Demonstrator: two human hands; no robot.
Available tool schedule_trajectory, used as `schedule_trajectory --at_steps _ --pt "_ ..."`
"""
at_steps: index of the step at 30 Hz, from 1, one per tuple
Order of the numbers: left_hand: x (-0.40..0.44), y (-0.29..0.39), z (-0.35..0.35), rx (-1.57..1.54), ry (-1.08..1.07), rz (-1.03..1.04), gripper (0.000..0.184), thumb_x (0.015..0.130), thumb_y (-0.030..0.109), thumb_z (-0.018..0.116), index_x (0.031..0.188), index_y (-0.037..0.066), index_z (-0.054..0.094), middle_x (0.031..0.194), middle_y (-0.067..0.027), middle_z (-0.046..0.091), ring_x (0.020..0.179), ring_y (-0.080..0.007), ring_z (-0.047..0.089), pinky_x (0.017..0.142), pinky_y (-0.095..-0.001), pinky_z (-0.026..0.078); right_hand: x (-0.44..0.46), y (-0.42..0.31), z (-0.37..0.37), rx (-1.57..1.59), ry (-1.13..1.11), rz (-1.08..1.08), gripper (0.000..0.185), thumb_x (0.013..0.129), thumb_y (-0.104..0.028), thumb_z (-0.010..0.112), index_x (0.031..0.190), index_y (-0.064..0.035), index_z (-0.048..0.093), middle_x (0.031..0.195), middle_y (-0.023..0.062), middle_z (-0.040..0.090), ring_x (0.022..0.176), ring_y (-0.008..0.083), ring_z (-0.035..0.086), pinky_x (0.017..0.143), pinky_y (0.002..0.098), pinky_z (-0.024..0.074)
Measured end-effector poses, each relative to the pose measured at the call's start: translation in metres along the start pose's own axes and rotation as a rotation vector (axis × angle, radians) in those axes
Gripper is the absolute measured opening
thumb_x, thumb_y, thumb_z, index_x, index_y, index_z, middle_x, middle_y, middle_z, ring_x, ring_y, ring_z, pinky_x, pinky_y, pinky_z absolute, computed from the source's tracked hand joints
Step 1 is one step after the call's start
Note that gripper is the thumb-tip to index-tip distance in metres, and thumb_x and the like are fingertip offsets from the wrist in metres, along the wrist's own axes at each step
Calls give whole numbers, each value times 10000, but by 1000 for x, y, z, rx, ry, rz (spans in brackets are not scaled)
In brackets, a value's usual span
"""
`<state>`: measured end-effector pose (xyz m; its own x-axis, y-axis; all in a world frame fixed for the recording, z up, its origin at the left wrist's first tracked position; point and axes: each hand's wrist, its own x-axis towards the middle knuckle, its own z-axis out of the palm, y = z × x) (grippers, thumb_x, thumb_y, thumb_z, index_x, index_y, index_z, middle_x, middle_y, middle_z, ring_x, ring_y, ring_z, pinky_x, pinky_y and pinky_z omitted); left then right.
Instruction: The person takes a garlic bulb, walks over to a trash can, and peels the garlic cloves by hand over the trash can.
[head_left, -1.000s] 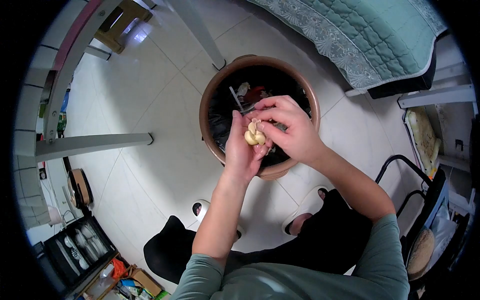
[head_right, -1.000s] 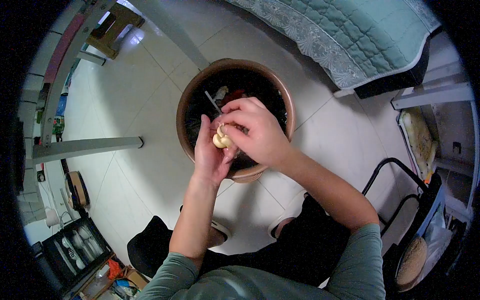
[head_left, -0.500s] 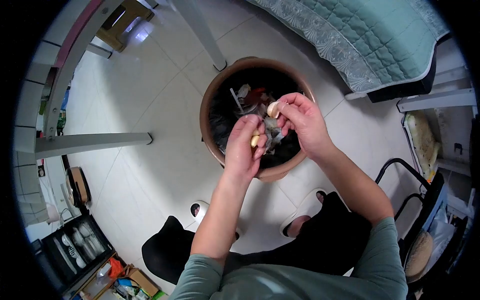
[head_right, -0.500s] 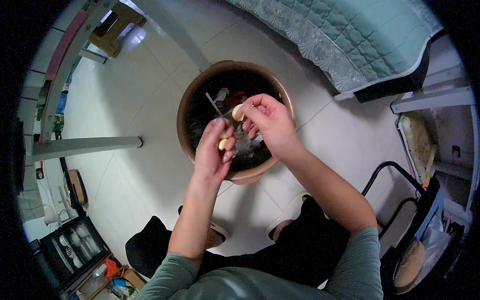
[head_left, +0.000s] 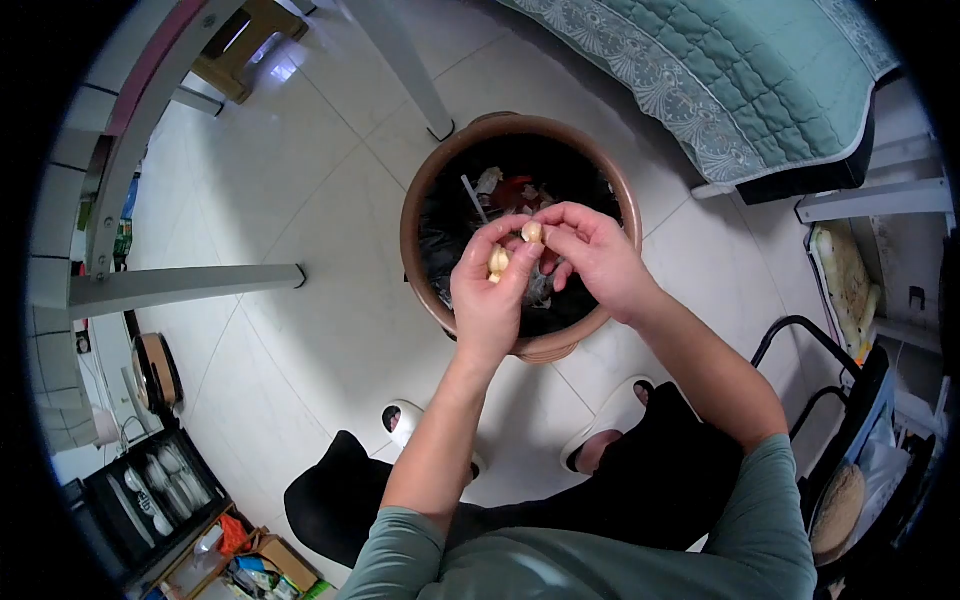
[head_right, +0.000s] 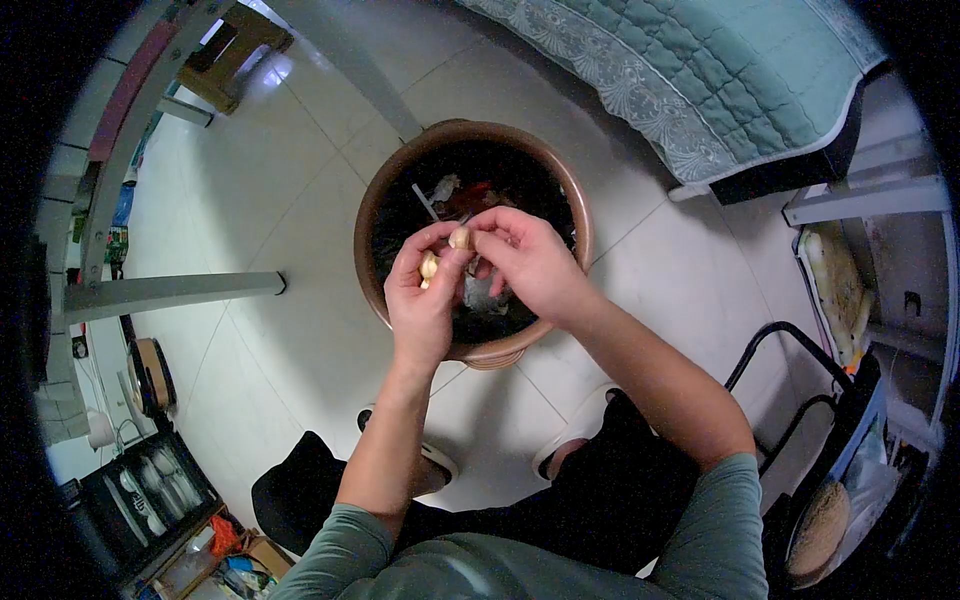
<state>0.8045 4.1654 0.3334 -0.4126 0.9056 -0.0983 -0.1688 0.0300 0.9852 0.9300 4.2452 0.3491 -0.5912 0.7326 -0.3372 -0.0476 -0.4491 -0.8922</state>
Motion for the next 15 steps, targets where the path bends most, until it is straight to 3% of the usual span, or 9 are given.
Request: schedule_trajectory --at_steps 6,10,12,15 --pt "-2 6 0 46 -52 23 274 895 41 678 1162 -6 635 933 -24 637 837 -87 575 763 -226 484 3 5 -11 137 -98 127 127 976 -159 559 963 -49 621 796 6 606 603 59 548 489 202 448" --pt "2 5 -1 161 -62 113 264 887 26 672 1147 -7 642 928 -39 651 844 -91 584 766 -235 486 2 4 -11 87 -118 131 123 949 -129 582 957 -21 639 807 32 615 636 90 573 538 233 474" --pt "3 3 -1 219 -11 173 244 884 24 670 1127 2 651 913 -50 660 824 -98 585 762 -246 491 2 8 -3 -450 142 -388 133 917 -111 616 957 7 660 828 72 621 676 134 597 598 266 486" --pt "2 2 -3 260 10 125 242 879 33 678 1118 5 651 916 -56 668 824 -102 591 763 -248 494 -7 -8 -2 -560 132 -399 144 894 -102 641 963 20 674 871 104 629 723 172 619 658 295 497"
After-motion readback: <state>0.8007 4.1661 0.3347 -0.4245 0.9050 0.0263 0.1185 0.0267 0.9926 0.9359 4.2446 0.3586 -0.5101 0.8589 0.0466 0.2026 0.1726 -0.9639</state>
